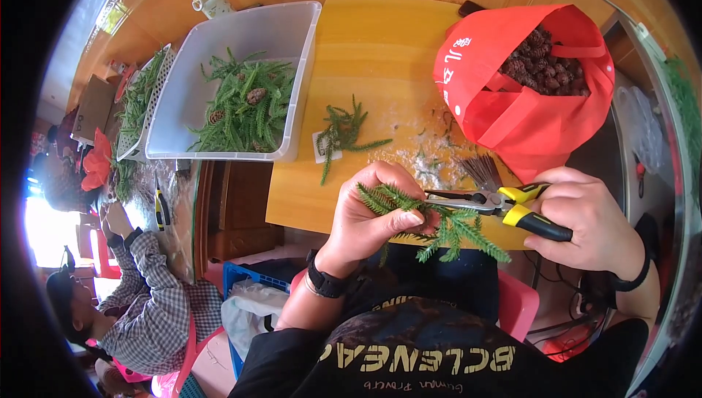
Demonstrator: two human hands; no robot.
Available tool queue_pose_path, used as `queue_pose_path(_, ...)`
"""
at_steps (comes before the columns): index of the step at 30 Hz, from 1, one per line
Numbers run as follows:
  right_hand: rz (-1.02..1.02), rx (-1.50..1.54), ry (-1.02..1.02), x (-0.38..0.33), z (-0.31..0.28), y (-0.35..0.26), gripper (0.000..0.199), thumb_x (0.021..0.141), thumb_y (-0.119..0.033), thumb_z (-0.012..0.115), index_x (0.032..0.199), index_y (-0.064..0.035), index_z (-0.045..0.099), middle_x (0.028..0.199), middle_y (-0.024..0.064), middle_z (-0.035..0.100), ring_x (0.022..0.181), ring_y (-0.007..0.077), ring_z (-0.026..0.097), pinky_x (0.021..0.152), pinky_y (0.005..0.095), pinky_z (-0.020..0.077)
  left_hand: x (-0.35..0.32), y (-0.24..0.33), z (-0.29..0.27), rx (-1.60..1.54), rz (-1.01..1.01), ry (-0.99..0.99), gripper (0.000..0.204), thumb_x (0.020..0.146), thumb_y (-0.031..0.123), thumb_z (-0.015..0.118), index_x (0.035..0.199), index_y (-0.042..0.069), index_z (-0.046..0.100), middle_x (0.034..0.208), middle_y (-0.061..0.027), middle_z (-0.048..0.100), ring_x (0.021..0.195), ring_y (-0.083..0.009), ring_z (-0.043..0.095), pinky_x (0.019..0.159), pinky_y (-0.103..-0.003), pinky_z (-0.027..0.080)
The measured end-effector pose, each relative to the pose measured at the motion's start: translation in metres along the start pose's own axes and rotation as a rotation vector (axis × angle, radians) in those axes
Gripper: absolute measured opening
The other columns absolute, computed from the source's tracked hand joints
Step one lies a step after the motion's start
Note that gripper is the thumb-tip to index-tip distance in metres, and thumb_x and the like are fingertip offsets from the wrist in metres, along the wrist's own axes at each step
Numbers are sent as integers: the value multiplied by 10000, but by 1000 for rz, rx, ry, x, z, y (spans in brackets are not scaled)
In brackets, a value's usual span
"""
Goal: Trimming and preparing small evergreen branches using pruning shears at a workstation.
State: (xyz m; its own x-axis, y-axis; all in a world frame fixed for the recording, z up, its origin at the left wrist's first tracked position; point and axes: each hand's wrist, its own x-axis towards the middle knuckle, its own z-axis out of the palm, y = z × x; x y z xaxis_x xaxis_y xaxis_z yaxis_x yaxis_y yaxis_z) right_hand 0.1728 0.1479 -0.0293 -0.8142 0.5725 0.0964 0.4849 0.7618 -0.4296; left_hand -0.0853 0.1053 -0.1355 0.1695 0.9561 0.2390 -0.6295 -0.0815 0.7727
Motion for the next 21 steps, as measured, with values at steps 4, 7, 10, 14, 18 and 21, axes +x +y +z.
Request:
queue_pose_path(4,20,15,-53,1,1,-3,229,621,-168,735,658,-19,566,667,112,558,780,336,589,664,387,480,-3,3,-7,126,74,-32,214,772,11,689,892,3,512,815,-103,575,742,-222,649,620,-282,537)
queue_pose_path(7,-2,52,-20,1,6,-3,263,617,-170,741,625,-21,524,640,107,528,776,336,588,647,390,475,-8,7,-6,12,8,-18,215,779,16,682,891,-1,499,817,-105,564,746,-228,648,614,-295,549)
queue_pose_path(10,-26,82,-38,2,8,-1,274,616,-164,742,618,-20,510,623,99,504,778,337,589,644,388,476,-10,8,-7,-100,-17,-48,216,791,30,673,891,-1,485,823,-112,548,743,-236,645,593,-316,557)
queue_pose_path(14,-99,53,-61,6,7,-1,267,674,-205,731,625,-29,536,654,93,534,743,322,577,669,371,489,-12,10,-4,-153,-60,-56,220,805,59,665,897,2,473,831,-123,532,731,-240,641,571,-329,559)
queue_pose_path(18,-116,76,-60,7,6,2,255,680,-201,727,647,-22,548,654,83,537,772,313,573,684,368,491,-12,5,-6,-206,-63,-103,215,816,79,655,895,7,469,851,-137,527,714,-248,636,585,-335,568)
queue_pose_path(21,-123,71,-77,6,6,6,255,651,-188,733,652,-16,545,646,87,520,787,315,576,667,371,484,-9,2,-1,-194,-51,-66,249,787,92,687,865,21,461,831,-146,525,649,-241,624,525,-310,550)
